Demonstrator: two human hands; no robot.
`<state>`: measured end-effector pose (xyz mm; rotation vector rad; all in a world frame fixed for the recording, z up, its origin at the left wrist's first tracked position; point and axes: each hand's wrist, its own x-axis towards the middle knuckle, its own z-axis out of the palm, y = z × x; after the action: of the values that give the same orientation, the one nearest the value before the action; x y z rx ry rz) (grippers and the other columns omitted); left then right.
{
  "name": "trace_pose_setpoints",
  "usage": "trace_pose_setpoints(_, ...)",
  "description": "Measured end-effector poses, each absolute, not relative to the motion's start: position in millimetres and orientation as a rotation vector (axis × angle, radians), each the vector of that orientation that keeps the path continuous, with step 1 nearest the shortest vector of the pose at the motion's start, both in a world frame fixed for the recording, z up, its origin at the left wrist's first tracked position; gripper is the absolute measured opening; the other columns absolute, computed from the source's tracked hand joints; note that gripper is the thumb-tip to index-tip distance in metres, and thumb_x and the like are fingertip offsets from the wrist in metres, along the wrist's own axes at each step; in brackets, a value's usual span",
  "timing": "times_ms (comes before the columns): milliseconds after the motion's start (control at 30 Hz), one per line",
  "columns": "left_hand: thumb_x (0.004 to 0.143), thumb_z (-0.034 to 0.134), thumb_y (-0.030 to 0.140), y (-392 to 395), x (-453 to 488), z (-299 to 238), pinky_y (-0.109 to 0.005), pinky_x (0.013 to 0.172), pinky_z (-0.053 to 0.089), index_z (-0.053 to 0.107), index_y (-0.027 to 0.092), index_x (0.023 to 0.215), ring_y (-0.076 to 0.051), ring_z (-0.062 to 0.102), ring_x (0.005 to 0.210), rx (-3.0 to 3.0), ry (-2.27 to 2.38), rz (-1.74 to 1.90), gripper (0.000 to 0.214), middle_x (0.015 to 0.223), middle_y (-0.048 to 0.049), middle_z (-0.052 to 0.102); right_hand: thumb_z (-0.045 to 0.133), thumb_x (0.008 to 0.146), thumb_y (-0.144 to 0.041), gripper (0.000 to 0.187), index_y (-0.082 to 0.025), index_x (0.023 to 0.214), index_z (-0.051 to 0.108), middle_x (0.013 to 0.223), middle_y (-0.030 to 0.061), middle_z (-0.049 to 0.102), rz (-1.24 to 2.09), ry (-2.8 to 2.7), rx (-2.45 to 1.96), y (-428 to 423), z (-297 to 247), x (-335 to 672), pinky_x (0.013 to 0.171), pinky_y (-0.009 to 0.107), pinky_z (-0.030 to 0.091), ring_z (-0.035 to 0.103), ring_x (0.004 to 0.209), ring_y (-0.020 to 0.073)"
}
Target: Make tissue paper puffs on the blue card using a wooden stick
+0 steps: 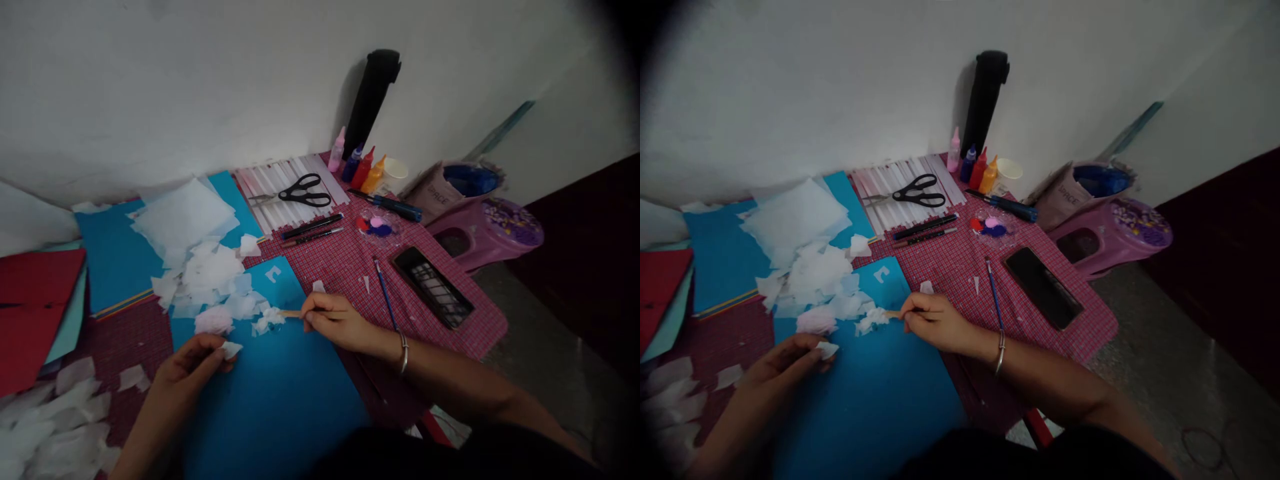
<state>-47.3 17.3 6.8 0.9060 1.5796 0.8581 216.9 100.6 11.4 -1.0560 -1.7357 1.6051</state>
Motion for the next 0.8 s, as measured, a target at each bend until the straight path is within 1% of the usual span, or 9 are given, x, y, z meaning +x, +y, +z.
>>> trace_pose_setpoints(100, 0.073, 0.069, 0.041, 17, -48, 5, -0.021, 0.065, 0.044, 0.061, 0.021, 0.073, -0.013, 0.056, 0.067, 0.923, 1.571, 0.842, 0.021, 0.065, 0.0036, 0.061, 0.048, 0.078, -0.009, 0.015, -0.017, 0.072, 0.058, 0.065, -0.0028, 0.061, 1.620, -1.738, -1.086, 102, 11, 216, 0.052, 0.020, 0.038, 0.050, 0.055, 0.0088)
trace_pose_setpoints(200, 0.075, 0.067, 0.041, 16, -51, 1, -0.020, 0.065, 0.043, 0.060, 0.022, 0.075, -0.012, 0.056, 0.067, 0.938, 1.561, 0.828, 0.021, 0.068, 0.0043, 0.061, 0.049, 0.079, -0.010, 0.014, -0.017, 0.072, 0.058, 0.065, -0.0022, 0.060, 1.661, -1.663, -1.057, 103, 11, 218, 0.054, 0.021, 0.040, 0.051, 0.057, 0.0095)
trace_pose_setpoints(367, 0.076, 0.067, 0.039, 14, -54, -5, -0.021, 0.067, 0.044, 0.060, 0.021, 0.078, -0.012, 0.057, 0.069, 0.926, 1.570, 0.808, 0.019, 0.072, 0.0038, 0.063, 0.049, 0.085, -0.021, 0.015, -0.017, 0.072, 0.056, 0.064, -0.0010, 0.060, 1.754, -1.430, -0.910, 103, 13, 224, 0.059, 0.024, 0.044, 0.055, 0.060, 0.0107)
trace_pose_setpoints(500, 0.074, 0.068, 0.040, 13, -51, -5, -0.022, 0.064, 0.045, 0.058, 0.021, 0.079, -0.012, 0.058, 0.065, 0.870, 1.601, 0.838, 0.022, 0.069, 0.0040, 0.063, 0.049, 0.085, -0.019, 0.016, -0.016, 0.072, 0.057, 0.065, -0.0001, 0.061, 1.747, -1.678, -0.830, 99, 15, 221, 0.060, 0.023, 0.044, 0.056, 0.061, 0.0104)
trace_pose_setpoints(633, 0.073, 0.069, 0.042, 14, -47, 1, -0.021, 0.063, 0.045, 0.057, 0.021, 0.078, -0.012, 0.058, 0.064, 0.890, 1.650, 0.822, 0.024, 0.066, 0.0041, 0.062, 0.048, 0.085, -0.018, 0.017, -0.016, 0.072, 0.058, 0.066, 0.0004, 0.062, 1.588, -1.946, -0.760, 97, 15, 213, 0.060, 0.022, 0.044, 0.057, 0.062, 0.0106)
trace_pose_setpoints(800, 0.069, 0.070, 0.044, 17, -42, 7, -0.021, 0.061, 0.046, 0.058, 0.021, 0.076, -0.013, 0.058, 0.062, 0.887, 1.669, 0.826, 0.027, 0.062, 0.0042, 0.062, 0.047, 0.086, -0.016, 0.016, -0.015, 0.075, 0.059, 0.070, 0.0007, 0.063, 1.504, -2.003, -0.793, 98, 14, 208, 0.062, 0.022, 0.044, 0.058, 0.064, 0.0107)
